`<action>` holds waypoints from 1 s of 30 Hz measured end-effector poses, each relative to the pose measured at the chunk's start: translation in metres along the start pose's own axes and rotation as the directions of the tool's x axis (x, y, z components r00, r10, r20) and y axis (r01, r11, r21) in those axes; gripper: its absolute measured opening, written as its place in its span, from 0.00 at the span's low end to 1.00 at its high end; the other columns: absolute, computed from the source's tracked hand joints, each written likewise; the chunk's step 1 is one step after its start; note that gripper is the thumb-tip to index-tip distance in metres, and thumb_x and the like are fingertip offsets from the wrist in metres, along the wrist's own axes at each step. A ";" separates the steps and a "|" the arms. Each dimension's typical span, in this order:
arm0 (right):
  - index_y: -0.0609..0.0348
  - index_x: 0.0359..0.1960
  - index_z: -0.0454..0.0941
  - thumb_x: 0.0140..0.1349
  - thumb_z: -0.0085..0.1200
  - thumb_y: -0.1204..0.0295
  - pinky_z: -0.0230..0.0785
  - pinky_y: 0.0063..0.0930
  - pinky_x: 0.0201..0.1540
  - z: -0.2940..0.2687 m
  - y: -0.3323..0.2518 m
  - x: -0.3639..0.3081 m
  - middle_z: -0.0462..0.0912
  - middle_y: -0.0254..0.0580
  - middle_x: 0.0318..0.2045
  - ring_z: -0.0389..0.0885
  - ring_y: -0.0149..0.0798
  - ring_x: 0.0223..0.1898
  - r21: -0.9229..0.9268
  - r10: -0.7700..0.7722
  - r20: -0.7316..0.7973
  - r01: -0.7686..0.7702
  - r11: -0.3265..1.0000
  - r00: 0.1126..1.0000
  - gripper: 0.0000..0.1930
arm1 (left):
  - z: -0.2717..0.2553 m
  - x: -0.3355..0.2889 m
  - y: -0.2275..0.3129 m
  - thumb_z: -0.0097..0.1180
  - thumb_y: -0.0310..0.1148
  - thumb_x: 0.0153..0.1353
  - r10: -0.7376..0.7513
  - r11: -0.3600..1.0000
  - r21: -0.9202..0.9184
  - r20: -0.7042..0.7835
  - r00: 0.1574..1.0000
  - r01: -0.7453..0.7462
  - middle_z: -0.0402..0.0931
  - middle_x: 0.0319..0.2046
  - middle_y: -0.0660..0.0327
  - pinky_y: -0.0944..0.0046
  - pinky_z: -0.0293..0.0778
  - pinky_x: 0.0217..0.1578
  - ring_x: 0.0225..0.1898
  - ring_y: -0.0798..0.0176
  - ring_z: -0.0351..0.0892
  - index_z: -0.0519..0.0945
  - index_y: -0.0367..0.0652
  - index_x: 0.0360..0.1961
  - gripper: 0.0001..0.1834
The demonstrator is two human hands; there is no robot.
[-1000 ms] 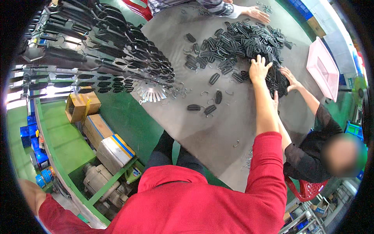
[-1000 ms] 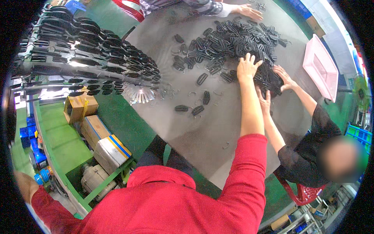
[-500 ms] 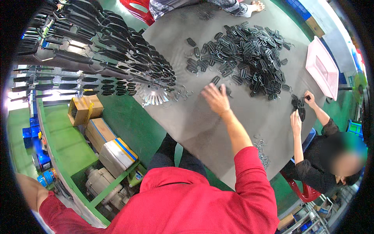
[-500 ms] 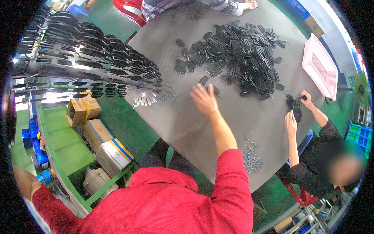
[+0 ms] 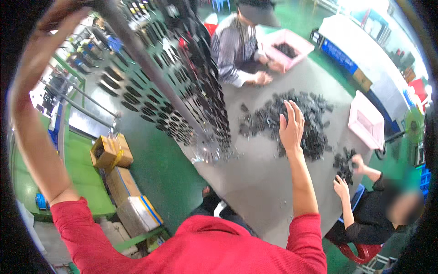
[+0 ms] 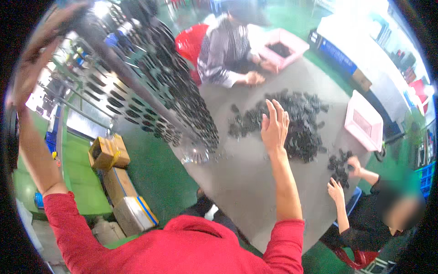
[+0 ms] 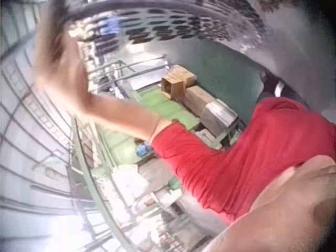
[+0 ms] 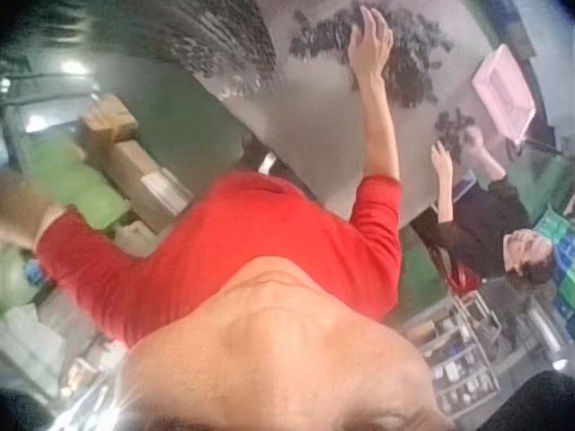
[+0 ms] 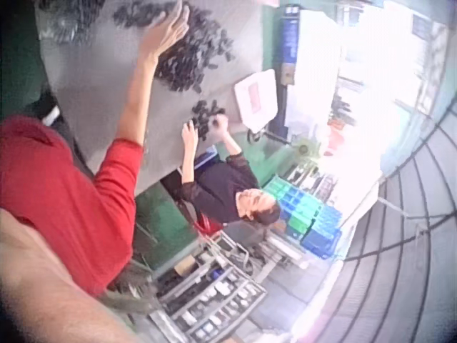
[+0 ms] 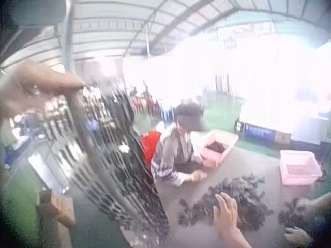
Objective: The person hangs black components onto a circular metal rack by hand at a table, then carries the rack through the facility and hangs it onto a larger metal frame.
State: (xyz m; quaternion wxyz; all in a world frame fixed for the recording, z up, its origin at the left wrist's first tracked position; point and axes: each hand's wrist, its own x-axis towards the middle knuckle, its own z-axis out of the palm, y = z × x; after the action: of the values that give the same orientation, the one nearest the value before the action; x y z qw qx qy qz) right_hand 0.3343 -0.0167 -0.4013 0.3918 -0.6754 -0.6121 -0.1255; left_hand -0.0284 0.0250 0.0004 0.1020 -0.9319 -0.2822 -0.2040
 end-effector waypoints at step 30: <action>0.63 0.32 0.79 0.58 0.52 0.75 0.62 0.17 0.20 -0.163 -0.252 0.129 0.80 0.37 0.22 0.71 0.21 0.18 0.942 -0.011 -0.141 0.137 0.306 0.990 0.06 | 0.004 0.010 0.084 0.49 0.18 0.48 0.253 0.931 0.278 -0.023 0.967 -0.237 0.73 0.47 0.52 0.57 0.68 0.50 0.49 0.50 0.71 0.76 0.39 0.46 0.21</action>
State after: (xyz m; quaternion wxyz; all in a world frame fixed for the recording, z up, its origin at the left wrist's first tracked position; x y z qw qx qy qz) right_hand 0.1803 -0.0477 -0.1153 0.7396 -0.2794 -0.5773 0.2039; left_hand 0.0282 -0.0382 -0.0057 0.2625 -0.9303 -0.1860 -0.1762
